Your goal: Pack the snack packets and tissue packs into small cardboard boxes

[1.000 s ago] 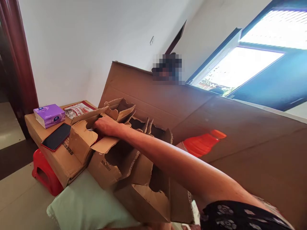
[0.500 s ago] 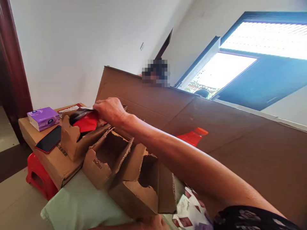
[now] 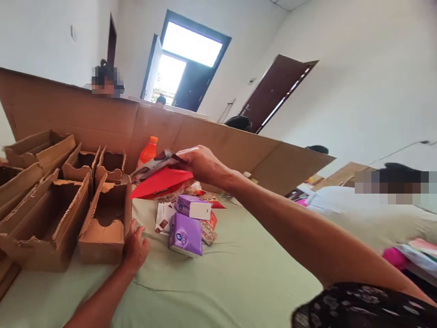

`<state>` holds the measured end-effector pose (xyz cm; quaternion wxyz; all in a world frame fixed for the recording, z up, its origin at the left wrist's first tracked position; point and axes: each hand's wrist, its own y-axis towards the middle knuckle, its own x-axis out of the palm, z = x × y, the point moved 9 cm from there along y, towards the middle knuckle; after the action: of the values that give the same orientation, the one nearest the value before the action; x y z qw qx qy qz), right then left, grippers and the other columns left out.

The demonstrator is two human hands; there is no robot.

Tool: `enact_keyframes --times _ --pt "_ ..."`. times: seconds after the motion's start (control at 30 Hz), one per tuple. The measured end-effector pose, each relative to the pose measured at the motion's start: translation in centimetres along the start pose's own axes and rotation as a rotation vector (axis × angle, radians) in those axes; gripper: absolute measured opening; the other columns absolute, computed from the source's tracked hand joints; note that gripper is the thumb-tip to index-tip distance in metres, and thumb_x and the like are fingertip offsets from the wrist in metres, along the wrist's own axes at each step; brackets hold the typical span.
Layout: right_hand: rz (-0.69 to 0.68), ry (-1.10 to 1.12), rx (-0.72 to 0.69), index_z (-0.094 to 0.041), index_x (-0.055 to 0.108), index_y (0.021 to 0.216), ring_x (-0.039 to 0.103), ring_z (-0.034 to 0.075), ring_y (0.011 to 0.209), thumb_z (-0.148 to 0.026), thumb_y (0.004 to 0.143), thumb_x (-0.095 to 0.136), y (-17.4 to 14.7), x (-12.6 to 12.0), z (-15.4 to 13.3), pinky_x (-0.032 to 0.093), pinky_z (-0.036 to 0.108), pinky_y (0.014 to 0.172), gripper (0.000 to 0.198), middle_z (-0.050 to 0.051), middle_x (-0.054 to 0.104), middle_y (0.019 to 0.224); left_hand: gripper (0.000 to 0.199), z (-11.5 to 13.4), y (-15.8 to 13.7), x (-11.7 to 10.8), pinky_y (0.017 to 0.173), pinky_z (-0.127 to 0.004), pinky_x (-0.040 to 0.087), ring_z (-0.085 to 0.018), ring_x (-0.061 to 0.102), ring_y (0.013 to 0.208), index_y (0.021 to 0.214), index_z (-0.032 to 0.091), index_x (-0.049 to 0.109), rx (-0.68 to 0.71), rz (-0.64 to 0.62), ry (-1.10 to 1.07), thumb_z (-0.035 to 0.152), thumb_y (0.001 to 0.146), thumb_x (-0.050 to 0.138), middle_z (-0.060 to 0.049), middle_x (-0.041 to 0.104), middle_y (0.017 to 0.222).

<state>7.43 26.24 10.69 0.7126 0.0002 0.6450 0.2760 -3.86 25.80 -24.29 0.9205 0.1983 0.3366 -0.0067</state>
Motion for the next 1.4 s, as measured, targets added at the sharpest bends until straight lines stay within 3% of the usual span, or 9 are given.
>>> enact_keyframes --times 0.17,0.3,0.43,0.57,0.7,0.83,1.07,1.23,1.4 --pt "-0.051 -0.224 0.233 -0.022 0.077 0.09 0.069 0.022 0.087 -0.023 0.094 0.049 -3.0 2.3 9.7 0.034 0.029 0.063 0.029 0.006 0.078 0.097 0.031 -0.2 0.1 -1.5 0.109 -0.056 0.048 -0.03 0.055 0.13 0.122 0.019 0.065 -0.014 0.062 0.15 0.036 0.096 0.067 -0.011 0.056 0.144" --pt "0.005 -0.183 0.275 -0.018 0.074 0.114 0.067 0.027 0.109 -0.022 0.099 0.043 -4.4 4.5 13.1 0.042 0.034 0.083 0.035 0.015 0.072 0.125 0.033 0.0 0.2 -2.3 0.108 -0.055 0.049 -0.029 0.057 0.128 0.123 0.019 0.064 -0.016 0.096 0.222 0.037 0.096 0.067 -0.011 0.057 0.142" --pt "-0.082 -0.089 0.238 -0.019 0.076 0.112 0.071 0.026 0.099 -0.015 0.092 0.05 -7.8 9.7 13.7 0.047 0.034 0.078 0.033 0.015 0.072 0.126 0.033 0.4 0.1 -3.5 0.107 -0.055 0.049 -0.029 0.057 0.127 0.124 0.018 0.064 -0.019 0.13 0.255 0.038 0.096 0.066 -0.011 0.058 0.141" --pt "-0.103 -0.02 0.255 -0.024 0.069 0.132 0.072 0.026 0.101 -0.01 0.09 0.046 -12.0 12.5 14.4 0.052 0.035 0.077 0.05 0.014 0.06 0.146 0.036 1.5 -0.3 -4.4 0.11 -0.057 0.046 -0.03 0.055 0.13 0.124 0.018 0.063 -0.009 0.148 0.212 0.04 0.095 0.067 -0.012 0.057 0.142" --pt "0.021 0.103 0.236 -0.021 0.067 0.134 0.066 0.029 0.119 -0.014 0.095 0.042 -15.4 13.1 15.5 0.05 0.043 0.096 0.047 0.014 0.053 0.154 0.046 3.6 0.5 -4.6 0.114 -0.06 0.042 -0.033 0.049 0.139 0.135 0.018 0.057 0.002 0.139 0.127 0.042 0.096 0.064 -0.014 0.05 0.15" --pt "0.197 0.296 0.224 -0.019 0.075 0.118 0.062 0.03 0.125 -0.015 0.092 0.049 -19.9 16.5 16.5 0.052 0.044 0.096 0.036 0.015 0.061 0.145 0.051 5.6 1.4 -4.1 0.119 -0.059 0.037 -0.034 0.042 0.146 0.142 0.018 0.051 -0.008 0.114 0.069 0.045 0.099 0.056 -0.017 0.045 0.155" --pt "0.239 0.515 0.518 -0.022 0.066 0.132 0.068 0.029 0.112 -0.025 0.09 0.055 -29.4 26.3 19.6 0.056 0.044 0.084 0.043 0.016 0.054 0.152 0.061 8.9 -3.7 -2.2 0.116 -0.06 0.041 -0.036 0.043 0.147 0.147 0.021 0.048 0.019 -0.01 0.035 0.053 0.095 0.055 -0.019 0.042 0.158" --pt "0.092 0.556 0.498 -0.02 0.057 0.143 0.06 0.032 0.128 -0.029 0.086 0.059 -29.6 29.0 18.4 0.051 0.047 0.096 0.058 0.017 0.057 0.149 0.08 12.7 -6.8 0.5 0.119 -0.064 0.035 -0.039 0.032 0.153 0.156 0.028 0.034 0.1 -0.106 0.056 0.046 0.087 0.069 -0.017 0.028 0.167" --pt "0.025 0.472 0.454 -0.021 0.062 0.14 0.059 0.031 0.125 -0.022 0.086 0.057 -27.8 28.9 17.2 0.047 0.045 0.098 0.054 0.014 0.054 0.153 0.072 14.2 -5.3 3.6 0.121 -0.062 0.032 -0.035 0.029 0.155 0.157 0.026 0.029 0.117 -0.092 0.09 0.035 0.094 0.062 -0.019 0.025 0.167"
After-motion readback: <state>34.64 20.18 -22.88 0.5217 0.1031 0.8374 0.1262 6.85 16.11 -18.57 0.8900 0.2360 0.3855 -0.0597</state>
